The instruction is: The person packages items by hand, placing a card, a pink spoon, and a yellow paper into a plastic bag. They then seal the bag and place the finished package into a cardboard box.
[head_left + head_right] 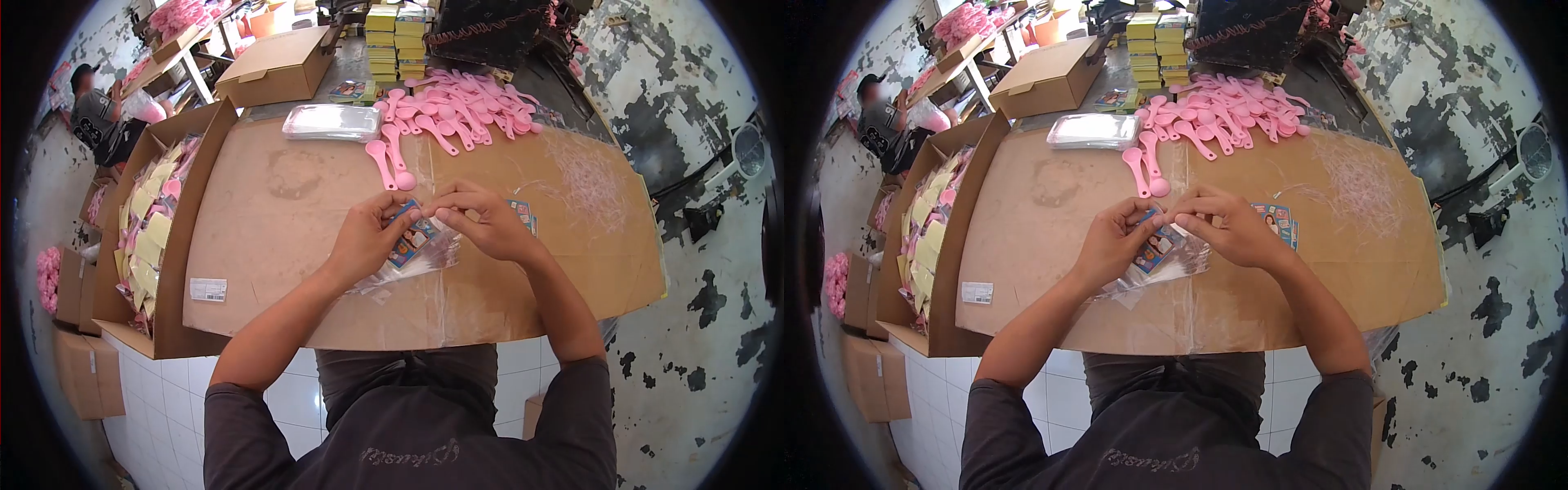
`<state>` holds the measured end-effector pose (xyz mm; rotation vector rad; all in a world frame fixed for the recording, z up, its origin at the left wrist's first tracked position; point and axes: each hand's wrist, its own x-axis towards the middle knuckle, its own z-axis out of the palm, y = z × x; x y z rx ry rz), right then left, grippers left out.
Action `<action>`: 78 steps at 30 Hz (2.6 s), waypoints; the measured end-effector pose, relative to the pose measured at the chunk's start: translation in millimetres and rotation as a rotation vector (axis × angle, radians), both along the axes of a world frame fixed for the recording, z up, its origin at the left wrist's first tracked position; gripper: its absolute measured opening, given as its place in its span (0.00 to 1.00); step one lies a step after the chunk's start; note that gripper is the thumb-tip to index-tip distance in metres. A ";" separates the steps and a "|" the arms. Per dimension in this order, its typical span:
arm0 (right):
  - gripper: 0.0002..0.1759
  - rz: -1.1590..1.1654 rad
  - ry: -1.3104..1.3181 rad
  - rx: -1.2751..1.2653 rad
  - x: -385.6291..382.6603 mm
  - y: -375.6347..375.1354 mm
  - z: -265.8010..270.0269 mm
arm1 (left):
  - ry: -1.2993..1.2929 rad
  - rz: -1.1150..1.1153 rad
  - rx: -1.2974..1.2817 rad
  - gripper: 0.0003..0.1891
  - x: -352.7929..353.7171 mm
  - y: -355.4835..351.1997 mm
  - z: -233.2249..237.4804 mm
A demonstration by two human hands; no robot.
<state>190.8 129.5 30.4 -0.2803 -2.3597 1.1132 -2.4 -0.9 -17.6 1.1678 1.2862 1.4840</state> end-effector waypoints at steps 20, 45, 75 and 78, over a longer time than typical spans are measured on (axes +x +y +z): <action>0.13 -0.292 -0.067 0.203 -78.5 64.6 -6.3 | -0.140 -0.020 0.033 0.19 -0.6 -1.8 12.2; 0.15 0.041 -0.083 -0.002 16.2 24.9 9.1 | -0.037 -0.087 -0.143 0.13 5.0 1.0 4.7; 0.05 -0.181 0.005 0.788 18.2 -4.6 126.0 | -0.054 -0.064 0.207 0.22 -1.7 -5.2 28.1; 0.06 -0.237 0.019 0.523 14.5 -8.4 119.4 | 0.284 0.032 0.293 0.28 1.2 -6.6 35.0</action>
